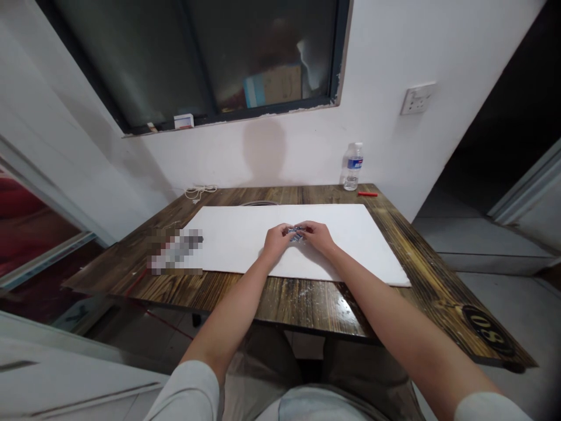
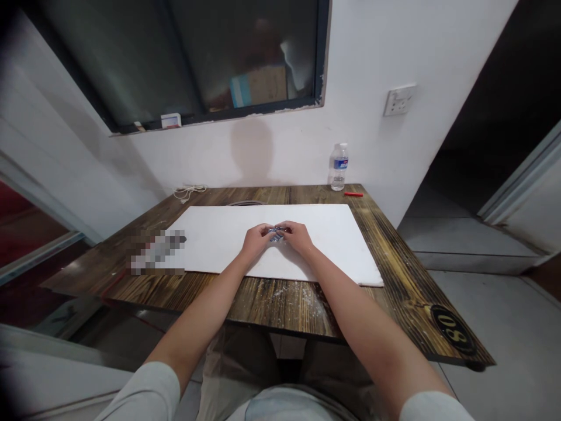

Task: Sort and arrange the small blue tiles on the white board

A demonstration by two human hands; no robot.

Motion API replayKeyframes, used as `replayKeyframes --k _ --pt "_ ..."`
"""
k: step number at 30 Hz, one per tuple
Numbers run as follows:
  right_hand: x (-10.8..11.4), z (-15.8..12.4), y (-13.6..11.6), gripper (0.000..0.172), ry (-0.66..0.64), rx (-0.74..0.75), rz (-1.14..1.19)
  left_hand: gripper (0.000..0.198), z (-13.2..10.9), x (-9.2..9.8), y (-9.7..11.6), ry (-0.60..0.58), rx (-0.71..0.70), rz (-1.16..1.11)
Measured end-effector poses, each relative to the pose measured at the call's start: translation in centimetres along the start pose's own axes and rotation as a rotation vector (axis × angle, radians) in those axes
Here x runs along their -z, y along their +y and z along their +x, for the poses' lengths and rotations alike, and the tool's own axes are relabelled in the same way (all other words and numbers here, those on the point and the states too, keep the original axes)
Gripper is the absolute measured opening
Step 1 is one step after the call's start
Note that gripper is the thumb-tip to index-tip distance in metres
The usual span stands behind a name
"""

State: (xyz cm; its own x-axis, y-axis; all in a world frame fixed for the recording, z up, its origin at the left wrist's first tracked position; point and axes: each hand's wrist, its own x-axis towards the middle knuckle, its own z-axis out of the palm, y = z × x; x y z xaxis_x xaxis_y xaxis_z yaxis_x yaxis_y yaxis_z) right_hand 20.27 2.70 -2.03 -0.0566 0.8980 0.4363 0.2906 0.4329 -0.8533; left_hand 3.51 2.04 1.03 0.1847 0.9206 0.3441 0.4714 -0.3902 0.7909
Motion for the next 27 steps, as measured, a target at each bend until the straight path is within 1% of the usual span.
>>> replayKeyframes --k 4,8,11,14,18,22,24,27 --pt "0.02 -0.1 -0.24 0.016 0.015 -0.058 0.056 0.019 -0.19 0.31 0.19 0.001 -0.062 0.011" --pt "-0.07 -0.17 -0.37 0.012 0.022 -0.066 0.064 0.017 -0.21 0.53 0.25 -0.028 -0.101 0.042" --pt "-0.17 -0.21 -0.42 0.01 0.034 -0.076 0.054 0.02 -0.12 0.58 0.13 -0.052 -0.134 0.087" --pt "-0.21 -0.19 -0.31 0.012 0.035 -0.073 0.047 0.021 -0.09 0.6 0.03 -0.047 -0.15 0.105" --pt "-0.05 -0.07 -0.06 0.011 0.025 -0.002 -0.089 0.013 -0.19 0.71 0.08 -0.061 -0.172 0.115" --pt "0.18 -0.04 -0.12 0.004 -0.012 0.047 -0.264 0.014 -0.23 0.85 0.07 -0.119 -0.128 0.194" --pt "0.22 -0.1 -0.19 0.009 -0.034 0.078 -0.333 0.017 -0.18 0.91 -0.05 -0.131 -0.114 0.232" --pt "0.2 -0.19 -0.24 0.018 -0.075 0.108 -0.413 0.022 -0.07 0.96 -0.35 -0.128 -0.142 0.288"
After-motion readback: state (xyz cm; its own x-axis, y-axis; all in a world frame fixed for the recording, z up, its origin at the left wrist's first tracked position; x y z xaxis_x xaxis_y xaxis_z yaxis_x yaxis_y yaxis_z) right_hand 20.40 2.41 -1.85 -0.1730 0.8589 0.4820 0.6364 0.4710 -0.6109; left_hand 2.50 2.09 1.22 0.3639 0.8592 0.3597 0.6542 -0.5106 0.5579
